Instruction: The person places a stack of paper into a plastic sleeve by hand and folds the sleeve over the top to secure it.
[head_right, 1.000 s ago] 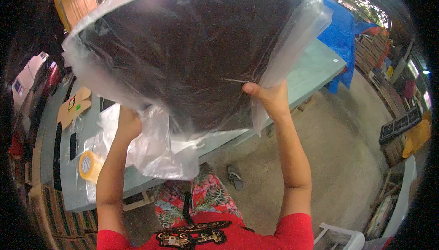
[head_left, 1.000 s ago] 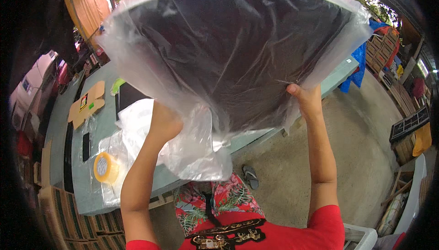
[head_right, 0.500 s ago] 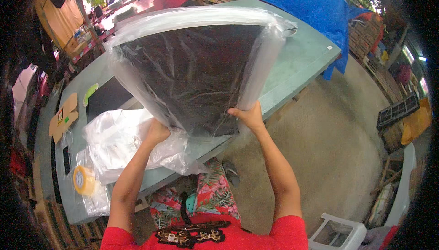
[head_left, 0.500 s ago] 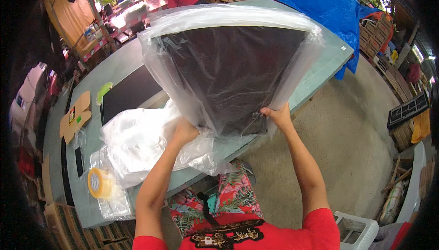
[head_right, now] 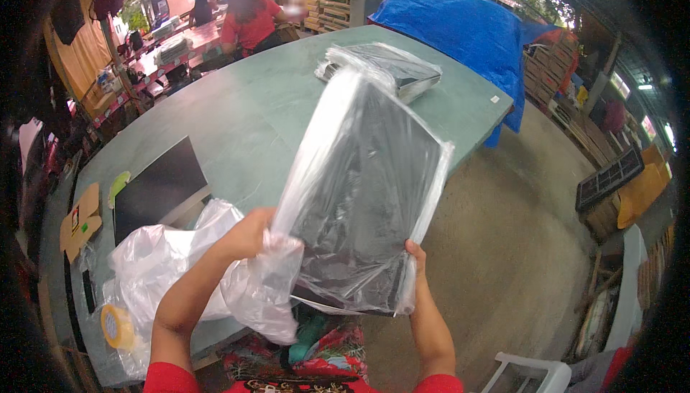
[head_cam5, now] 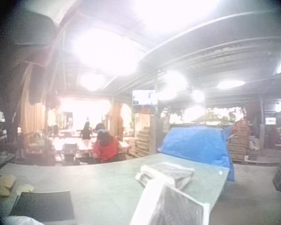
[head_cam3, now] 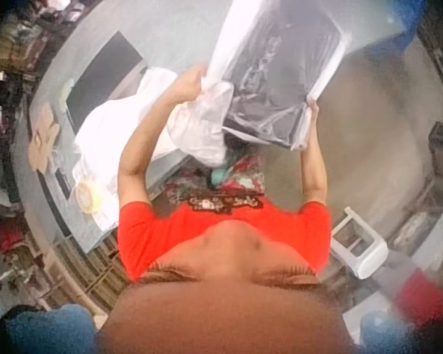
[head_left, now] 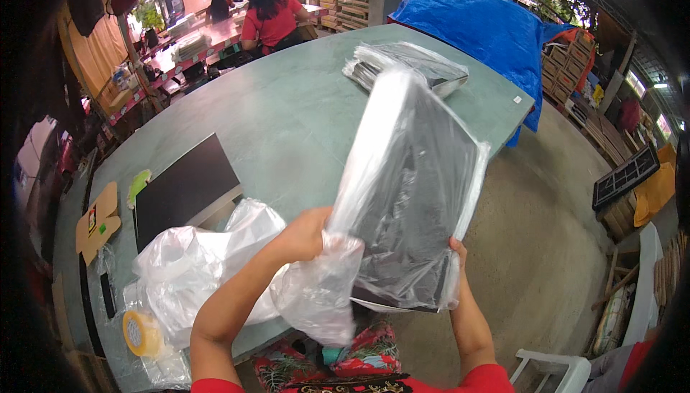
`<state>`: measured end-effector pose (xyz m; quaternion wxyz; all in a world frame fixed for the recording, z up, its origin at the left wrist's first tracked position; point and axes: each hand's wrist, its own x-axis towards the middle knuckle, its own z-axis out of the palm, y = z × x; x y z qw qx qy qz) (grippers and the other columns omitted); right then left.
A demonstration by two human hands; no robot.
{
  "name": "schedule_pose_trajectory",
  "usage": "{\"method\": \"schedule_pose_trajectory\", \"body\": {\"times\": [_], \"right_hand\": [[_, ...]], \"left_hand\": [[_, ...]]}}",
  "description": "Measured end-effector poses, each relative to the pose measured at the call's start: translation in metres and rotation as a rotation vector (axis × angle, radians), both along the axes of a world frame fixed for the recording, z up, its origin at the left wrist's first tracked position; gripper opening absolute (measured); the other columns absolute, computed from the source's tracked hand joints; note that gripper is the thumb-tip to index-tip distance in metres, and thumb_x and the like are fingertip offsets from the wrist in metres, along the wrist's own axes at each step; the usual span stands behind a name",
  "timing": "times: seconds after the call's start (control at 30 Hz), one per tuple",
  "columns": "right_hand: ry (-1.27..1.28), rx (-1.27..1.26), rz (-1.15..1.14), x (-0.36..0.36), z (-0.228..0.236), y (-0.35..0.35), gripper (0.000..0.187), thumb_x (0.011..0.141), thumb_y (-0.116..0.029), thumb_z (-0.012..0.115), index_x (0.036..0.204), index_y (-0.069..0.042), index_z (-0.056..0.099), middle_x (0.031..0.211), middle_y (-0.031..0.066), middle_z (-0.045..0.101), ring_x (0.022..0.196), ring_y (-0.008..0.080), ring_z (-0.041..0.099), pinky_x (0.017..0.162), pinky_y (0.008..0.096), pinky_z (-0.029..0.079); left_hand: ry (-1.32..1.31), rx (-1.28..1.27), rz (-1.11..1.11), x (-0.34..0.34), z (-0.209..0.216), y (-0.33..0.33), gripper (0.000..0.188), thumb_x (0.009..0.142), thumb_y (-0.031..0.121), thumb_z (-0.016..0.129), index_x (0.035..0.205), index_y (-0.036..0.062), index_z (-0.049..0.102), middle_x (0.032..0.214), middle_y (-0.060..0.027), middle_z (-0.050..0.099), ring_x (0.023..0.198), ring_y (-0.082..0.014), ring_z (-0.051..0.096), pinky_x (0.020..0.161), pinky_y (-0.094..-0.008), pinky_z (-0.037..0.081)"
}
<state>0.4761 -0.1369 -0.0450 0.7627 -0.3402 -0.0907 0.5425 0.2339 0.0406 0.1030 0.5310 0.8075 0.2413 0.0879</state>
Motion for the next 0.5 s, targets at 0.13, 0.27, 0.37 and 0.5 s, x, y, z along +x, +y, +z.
{"method": "schedule_pose_trajectory", "body": {"times": [0.13,0.27,0.37,0.5], "right_hand": [[-0.043,0.120,-0.162,0.020,0.047,0.057,0.069,0.070,-0.045,0.055,0.121,-0.002,0.034,0.115,0.0162,0.045,0.102,0.0290,0.046,0.088,0.0397,0.037],[-0.151,0.154,-0.221,0.106,0.099,0.113,0.066,0.072,-0.042,0.054,0.120,-0.001,0.035,0.115,0.0161,0.045,0.099,0.0294,0.046,0.089,0.0392,0.036],[-0.218,0.289,-0.171,0.203,0.109,0.168,0.059,0.071,-0.032,0.059,0.115,0.001,0.039,0.111,0.0161,0.048,0.101,0.0306,0.045,0.089,0.0411,0.034],[-0.139,0.424,-0.197,0.274,0.133,0.255,0.049,0.071,-0.016,0.060,0.113,0.001,0.041,0.110,0.0150,0.048,0.100,0.0300,0.046,0.090,0.0406,0.033]], "left_hand": [[-0.663,0.229,0.181,0.021,0.024,0.045,0.034,0.071,0.021,0.062,0.097,0.0020,0.054,0.079,-0.0035,0.058,0.072,-0.0113,0.054,0.067,-0.0266,0.045],[-0.757,-0.509,0.541,-0.007,0.064,0.094,0.014,0.076,0.013,0.052,0.087,0.0044,0.055,0.076,-0.0029,0.057,0.066,-0.0126,0.057,0.060,-0.0273,0.048],[-0.551,-0.461,0.592,-0.042,0.017,0.108,0.009,0.075,0.009,0.051,0.081,0.0047,0.056,0.075,-0.0018,0.058,0.065,-0.0126,0.057,0.061,-0.0270,0.048],[-0.021,0.058,0.559,0.002,-0.077,0.069,0.024,0.068,-0.001,0.047,0.088,0.0012,0.059,0.084,-0.0122,0.060,0.082,-0.0224,0.056,0.073,-0.0326,0.043]]}}
